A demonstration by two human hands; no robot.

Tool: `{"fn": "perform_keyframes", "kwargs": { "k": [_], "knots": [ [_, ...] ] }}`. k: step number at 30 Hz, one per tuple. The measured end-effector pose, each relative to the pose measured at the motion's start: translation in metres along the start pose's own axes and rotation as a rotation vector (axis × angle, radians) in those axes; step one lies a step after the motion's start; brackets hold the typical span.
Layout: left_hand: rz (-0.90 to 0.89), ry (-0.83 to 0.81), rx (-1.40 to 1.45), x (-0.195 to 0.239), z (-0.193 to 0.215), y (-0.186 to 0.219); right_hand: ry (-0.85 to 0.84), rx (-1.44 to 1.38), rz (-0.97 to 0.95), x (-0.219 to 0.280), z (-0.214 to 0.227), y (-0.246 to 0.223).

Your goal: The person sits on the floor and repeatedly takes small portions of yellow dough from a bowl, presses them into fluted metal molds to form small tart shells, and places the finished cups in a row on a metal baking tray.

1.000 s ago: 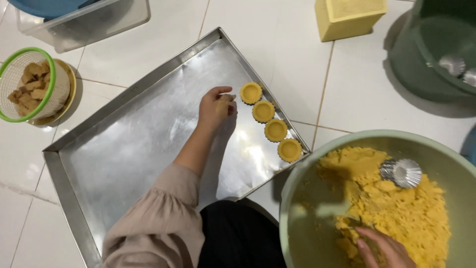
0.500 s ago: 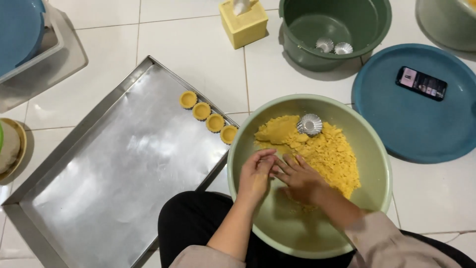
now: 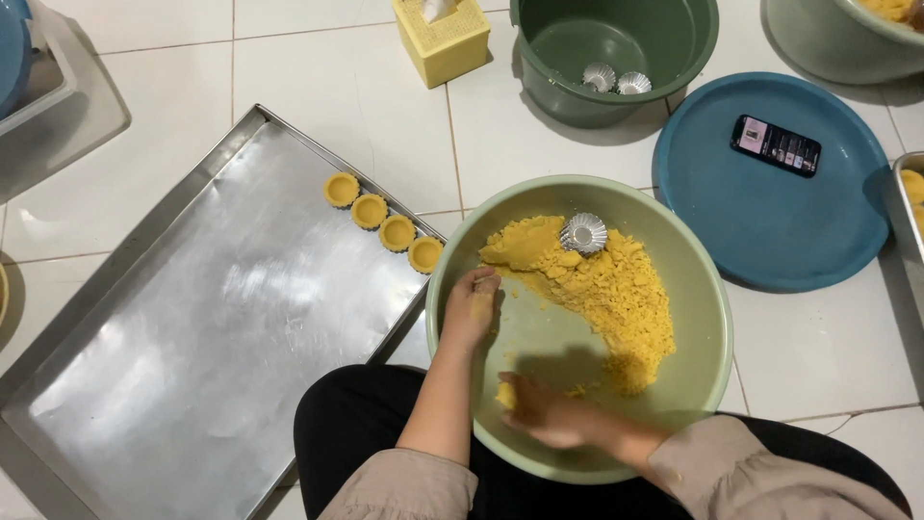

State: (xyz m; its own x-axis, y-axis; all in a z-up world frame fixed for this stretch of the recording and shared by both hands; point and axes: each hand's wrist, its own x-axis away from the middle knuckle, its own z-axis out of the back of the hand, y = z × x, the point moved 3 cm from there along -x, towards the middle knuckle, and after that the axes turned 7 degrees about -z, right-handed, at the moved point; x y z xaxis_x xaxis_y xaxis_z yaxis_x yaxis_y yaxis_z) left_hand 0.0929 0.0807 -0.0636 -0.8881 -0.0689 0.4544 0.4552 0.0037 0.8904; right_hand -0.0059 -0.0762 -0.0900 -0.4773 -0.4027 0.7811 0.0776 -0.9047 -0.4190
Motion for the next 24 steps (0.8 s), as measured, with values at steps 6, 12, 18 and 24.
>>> {"fn": "perform_keyframes", "kwargs": {
  "k": [6,12,18,24],
  "knots": [
    [-0.123,0.179,0.185,0.010,0.004,0.027,0.484,-0.026,0.144,-0.049,0.081,-0.054],
    [-0.141,0.121,0.205,-0.009,0.003,0.011,0.385,0.064,0.450,-0.119,-0.022,0.030],
    [0.068,0.148,0.226,-0.005,0.002,0.021,-0.086,0.277,0.018,0.009,0.000,0.070],
    [0.012,0.083,-0.008,-0.002,-0.013,0.010,-0.116,0.283,-0.087,0.030,0.020,0.018]
  ]
}}
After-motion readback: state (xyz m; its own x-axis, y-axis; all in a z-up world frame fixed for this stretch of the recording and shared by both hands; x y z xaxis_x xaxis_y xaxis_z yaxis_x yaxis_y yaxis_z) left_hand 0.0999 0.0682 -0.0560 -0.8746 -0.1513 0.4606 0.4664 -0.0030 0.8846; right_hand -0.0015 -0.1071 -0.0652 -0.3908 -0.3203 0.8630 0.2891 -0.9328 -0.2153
